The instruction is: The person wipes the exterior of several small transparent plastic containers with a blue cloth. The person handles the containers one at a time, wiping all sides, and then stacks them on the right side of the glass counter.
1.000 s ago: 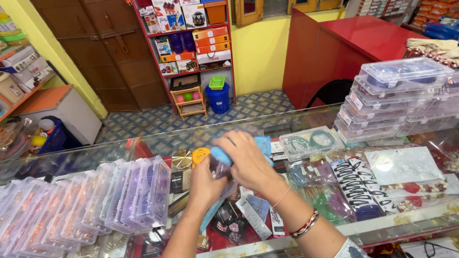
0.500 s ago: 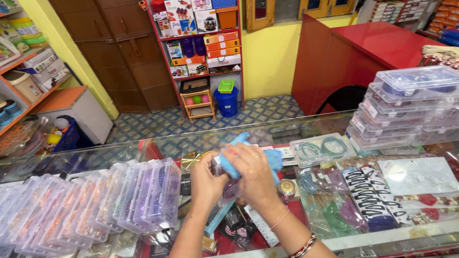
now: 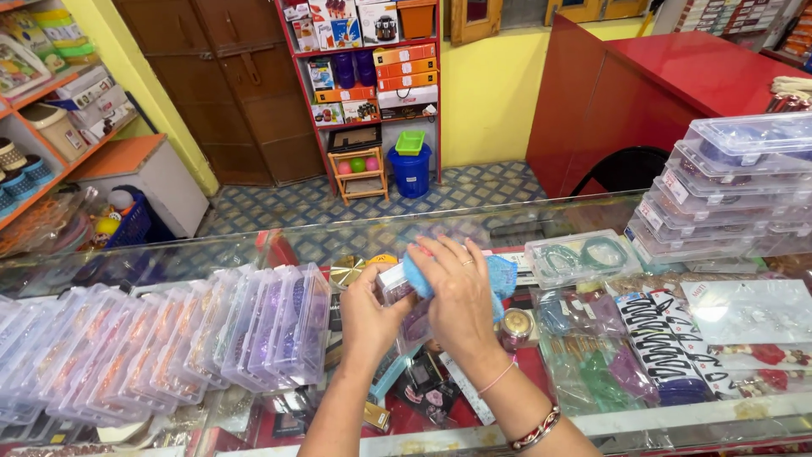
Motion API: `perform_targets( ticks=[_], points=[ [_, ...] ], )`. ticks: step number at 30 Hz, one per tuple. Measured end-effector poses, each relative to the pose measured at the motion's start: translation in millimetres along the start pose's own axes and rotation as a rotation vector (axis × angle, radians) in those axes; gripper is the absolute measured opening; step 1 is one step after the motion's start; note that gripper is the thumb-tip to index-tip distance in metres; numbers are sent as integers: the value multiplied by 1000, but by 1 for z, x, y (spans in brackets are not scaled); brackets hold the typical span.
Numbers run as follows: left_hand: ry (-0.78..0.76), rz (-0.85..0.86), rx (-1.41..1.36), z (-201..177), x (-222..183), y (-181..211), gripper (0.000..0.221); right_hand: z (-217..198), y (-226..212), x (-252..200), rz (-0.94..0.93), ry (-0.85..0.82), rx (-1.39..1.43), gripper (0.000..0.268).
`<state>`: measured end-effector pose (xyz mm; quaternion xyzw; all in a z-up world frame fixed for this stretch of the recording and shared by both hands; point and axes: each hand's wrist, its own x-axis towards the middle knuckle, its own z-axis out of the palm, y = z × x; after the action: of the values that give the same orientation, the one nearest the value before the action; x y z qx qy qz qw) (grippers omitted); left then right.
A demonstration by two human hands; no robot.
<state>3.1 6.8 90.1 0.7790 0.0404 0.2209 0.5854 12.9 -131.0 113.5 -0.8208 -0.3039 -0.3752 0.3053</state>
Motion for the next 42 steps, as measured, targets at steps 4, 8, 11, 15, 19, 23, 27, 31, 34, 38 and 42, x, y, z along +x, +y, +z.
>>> perform_targets(
  ticks=[4, 8, 11, 15, 19, 23, 27, 31, 34, 38, 42],
  points=[
    [29, -61, 143, 1, 1, 0, 47, 9, -10, -7, -93, -57, 37, 48],
    [33, 50, 90, 0, -3, 5, 44, -2, 6, -1, -18, -18, -73, 56],
    [32, 14, 108, -1, -5, 10, 42, -2, 2, -1, -24, -1, -69, 50],
    [59, -11, 160, -1, -8, 8, 26, 0, -10, -9, -73, -48, -53, 54],
    [39, 65, 46, -3, -8, 10, 38, -8, -2, 1, 72, -24, -122, 54],
    [38, -26, 199, -3, -8, 15, 40, -7, -13, -4, -38, -30, -59, 54],
    [34, -47, 186, -4, -10, 16, 33, -3, -8, -7, -22, -61, -61, 57],
    [10, 41, 56, -5, -9, 13, 39, 1, 26, -15, 206, 48, 82, 69],
    [20, 31, -143, -4, -11, 0, 42, 14, 45, -28, 931, -110, 949, 73],
    [-31, -79, -499, -4, -8, -16, 44, 19, 53, -46, 824, -288, 746, 69],
    [-138, -12, -280, -8, -13, -17, 46, 7, 61, -34, 428, -248, 329, 53]
  ],
)
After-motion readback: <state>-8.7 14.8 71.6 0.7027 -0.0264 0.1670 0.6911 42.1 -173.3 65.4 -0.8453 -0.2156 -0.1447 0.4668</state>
